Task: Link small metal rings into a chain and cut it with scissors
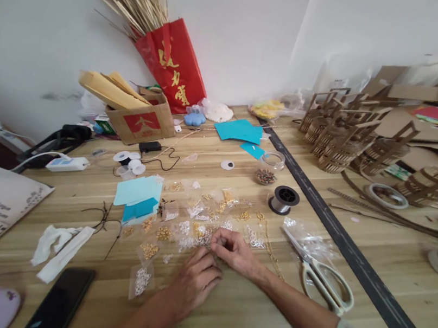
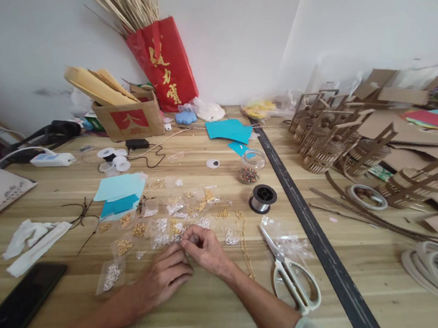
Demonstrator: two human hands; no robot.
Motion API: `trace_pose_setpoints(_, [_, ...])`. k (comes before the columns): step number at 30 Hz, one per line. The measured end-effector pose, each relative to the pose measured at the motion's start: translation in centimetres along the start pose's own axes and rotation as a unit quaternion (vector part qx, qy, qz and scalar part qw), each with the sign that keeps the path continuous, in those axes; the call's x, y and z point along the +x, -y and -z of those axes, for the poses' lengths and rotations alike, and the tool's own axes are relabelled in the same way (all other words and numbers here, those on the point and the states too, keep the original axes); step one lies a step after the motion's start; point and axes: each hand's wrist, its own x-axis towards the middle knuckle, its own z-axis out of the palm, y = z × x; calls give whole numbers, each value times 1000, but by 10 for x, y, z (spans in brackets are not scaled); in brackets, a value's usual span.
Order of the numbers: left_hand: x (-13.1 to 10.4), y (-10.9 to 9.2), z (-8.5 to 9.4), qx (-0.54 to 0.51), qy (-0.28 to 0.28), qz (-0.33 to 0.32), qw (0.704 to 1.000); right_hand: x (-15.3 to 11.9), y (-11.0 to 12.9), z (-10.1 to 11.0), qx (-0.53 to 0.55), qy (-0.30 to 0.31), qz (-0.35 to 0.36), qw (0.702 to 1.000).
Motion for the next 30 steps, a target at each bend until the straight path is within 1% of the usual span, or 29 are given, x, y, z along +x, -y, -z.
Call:
trace_pose_setpoints(7, [3,-1,1,8,5,-9,1000,0,0,0,-1,2,7,1000])
trace_pose_setpoints(16, [3,1,-4,40,-34,-46,998,0,-1,0,-3,0,3,1000])
trace_pose_setpoints(20, [3,1,-3,33,-36,-42,998,0,0,-1,-3,1,7,1000])
trace_pose_setpoints(23, [4,1,0,-10,-52,-4,999,0,0,-1,18,5,10,1000])
trace_pose_setpoints(26, [7,5,5,-107,-85,84,987,1,0,-1,23,2,9,1000])
trace_pose_setpoints(28, [9,9,11,-195,-109,166,960,1,0,0,19,-2,5,1000])
trace_pose_setpoints(30, [10,14,16,-284,-132,249,916,1,-1,0,20,-6,-3,1000])
